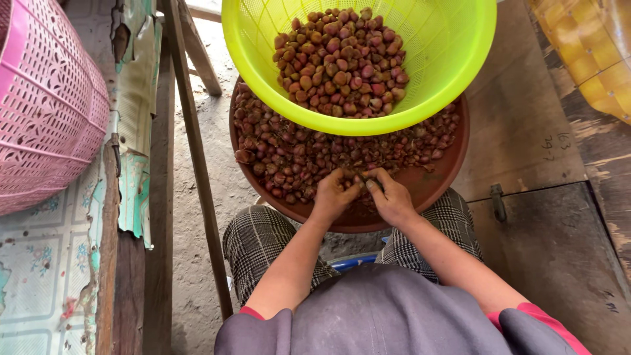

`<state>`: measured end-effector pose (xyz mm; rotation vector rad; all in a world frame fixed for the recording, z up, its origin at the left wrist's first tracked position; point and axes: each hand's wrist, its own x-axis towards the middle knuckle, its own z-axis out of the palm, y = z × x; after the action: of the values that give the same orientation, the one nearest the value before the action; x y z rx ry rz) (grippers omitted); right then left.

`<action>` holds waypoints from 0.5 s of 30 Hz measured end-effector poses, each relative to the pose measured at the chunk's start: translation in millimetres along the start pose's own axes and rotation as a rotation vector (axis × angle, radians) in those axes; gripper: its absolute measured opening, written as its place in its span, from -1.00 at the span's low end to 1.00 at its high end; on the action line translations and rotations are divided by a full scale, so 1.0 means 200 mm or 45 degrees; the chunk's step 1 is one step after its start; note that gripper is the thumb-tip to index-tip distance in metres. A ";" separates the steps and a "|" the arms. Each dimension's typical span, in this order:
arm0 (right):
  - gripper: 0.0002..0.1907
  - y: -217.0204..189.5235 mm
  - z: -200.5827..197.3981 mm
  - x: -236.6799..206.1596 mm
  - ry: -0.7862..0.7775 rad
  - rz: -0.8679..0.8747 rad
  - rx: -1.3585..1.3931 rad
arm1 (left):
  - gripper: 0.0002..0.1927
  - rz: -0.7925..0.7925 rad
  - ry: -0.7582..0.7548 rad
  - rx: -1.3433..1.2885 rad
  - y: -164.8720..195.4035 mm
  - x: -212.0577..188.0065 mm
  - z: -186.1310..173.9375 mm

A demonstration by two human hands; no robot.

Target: The person sits on a low stool and peels the outer skin off shallots one at a time, using a small knife in one hand to trim and loosen the skins while pulling them off by hand. Peeled shallots are dropped into a yellow colander basket, and peels are discarded into a pink basket beside the work tray.

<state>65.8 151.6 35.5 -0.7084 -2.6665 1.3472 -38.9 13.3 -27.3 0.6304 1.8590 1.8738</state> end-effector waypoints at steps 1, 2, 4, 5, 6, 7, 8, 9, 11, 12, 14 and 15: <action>-0.69 0.01 0.00 0.00 -0.003 -0.018 0.051 | -0.82 0.012 -0.026 -0.004 0.01 -0.01 0.01; -0.69 0.02 0.00 0.01 -0.005 -0.035 0.103 | -0.82 0.024 -0.053 -0.007 0.01 -0.02 0.02; -0.70 0.04 -0.01 0.03 -0.003 -0.070 0.185 | -0.81 -0.001 -0.059 0.012 0.02 -0.01 0.02; -0.69 0.05 -0.02 0.04 -0.001 -0.083 0.214 | -0.80 -0.042 -0.039 0.032 0.03 -0.01 0.02; -0.69 0.05 -0.02 0.04 0.002 -0.097 0.243 | -0.79 -0.082 -0.019 0.052 0.03 0.00 0.02; -0.66 0.05 -0.03 0.04 -0.021 -0.138 0.260 | -0.78 -0.087 -0.020 -0.025 0.03 0.01 0.01; -0.64 0.05 -0.03 0.04 -0.043 -0.178 0.277 | -0.77 -0.092 -0.021 -0.102 0.03 0.02 0.00; -0.61 0.05 -0.04 0.03 -0.065 -0.219 0.295 | -0.76 -0.097 -0.022 -0.178 0.03 0.02 -0.01; -0.66 0.03 -0.04 0.03 -0.076 -0.144 0.195 | -0.78 -0.088 -0.048 -0.124 0.03 0.02 -0.01; -0.68 0.02 -0.04 0.02 -0.084 -0.105 0.145 | -0.79 -0.086 -0.059 -0.097 0.03 0.01 -0.02; -0.67 0.00 -0.04 0.02 -0.076 -0.005 0.099 | -0.79 -0.117 -0.071 -0.093 0.03 0.00 -0.01; -0.67 -0.01 -0.04 0.03 -0.071 0.039 0.075 | -0.79 -0.128 -0.074 -0.091 0.04 -0.01 -0.01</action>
<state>62.1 159.1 40.5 -0.7191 -2.6562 1.4674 -39.1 9.9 -19.7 0.5510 1.7463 1.8290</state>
